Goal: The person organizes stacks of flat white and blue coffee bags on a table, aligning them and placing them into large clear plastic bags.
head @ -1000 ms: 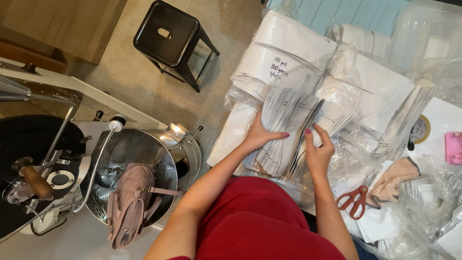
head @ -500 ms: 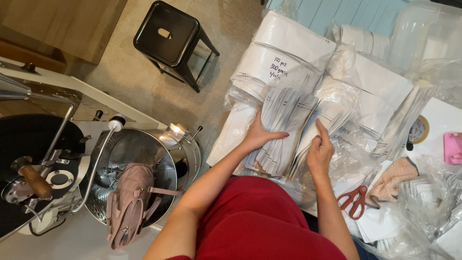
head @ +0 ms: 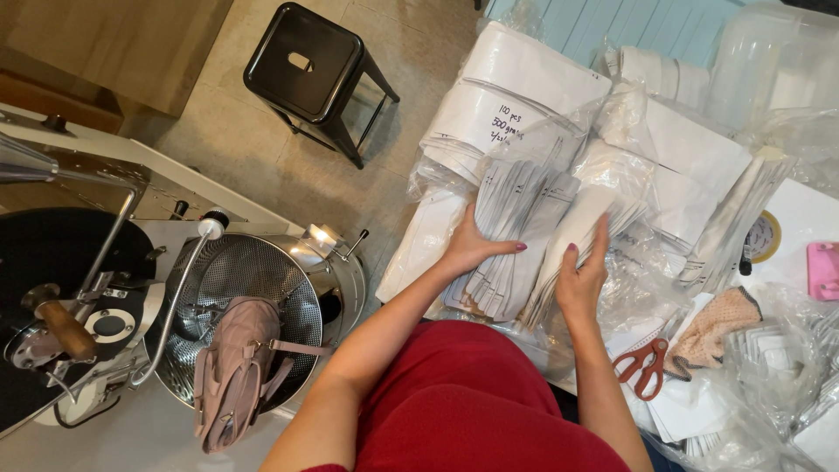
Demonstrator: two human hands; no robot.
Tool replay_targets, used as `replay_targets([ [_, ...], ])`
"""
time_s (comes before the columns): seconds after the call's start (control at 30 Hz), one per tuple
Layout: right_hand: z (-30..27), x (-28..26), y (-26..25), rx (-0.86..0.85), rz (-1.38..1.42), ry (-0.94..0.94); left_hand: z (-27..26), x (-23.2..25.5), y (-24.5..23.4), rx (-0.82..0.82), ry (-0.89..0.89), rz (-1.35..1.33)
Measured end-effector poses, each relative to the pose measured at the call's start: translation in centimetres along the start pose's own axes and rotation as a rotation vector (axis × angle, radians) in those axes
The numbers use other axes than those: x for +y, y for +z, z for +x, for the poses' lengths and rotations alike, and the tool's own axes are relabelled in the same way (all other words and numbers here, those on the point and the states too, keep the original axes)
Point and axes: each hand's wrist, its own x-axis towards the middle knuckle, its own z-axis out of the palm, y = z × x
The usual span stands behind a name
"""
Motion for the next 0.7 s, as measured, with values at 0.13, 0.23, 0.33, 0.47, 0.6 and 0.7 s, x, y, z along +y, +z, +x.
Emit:
replay_targets([
  [0.13, -0.1, -2.9, -0.4, -0.086, -0.079, -0.006, -0.1, 0.3, 0.1, -0.008, 0.002, -0.015],
  [0.23, 0.5, 1.6, 0.8, -0.093, -0.155, 0.059, -0.8, 1.4, 0.1, -0.009, -0.012, 0.002],
  [0.33, 0.7, 1.0, 1.4, -0.099, -0.172, 0.051, -1.1, 1.6, 0.2, -0.003, -0.018, 0.006],
  [0.47, 0.8, -0.1, 2.0, -0.026, -0.163, 0.139, -1.3, 1.4, 0.3, 0.003, -0.006, -0.015],
  [0.6, 0.8, 0.2, 2.5, 0.013, -0.156, 0.153, -0.8, 0.8, 0.5, 0.006, -0.010, 0.007],
  [0.7, 0.9, 0.1, 2.4, 0.026, -0.138, 0.153, -0.7, 0.9, 0.5, 0.014, -0.002, 0.003],
])
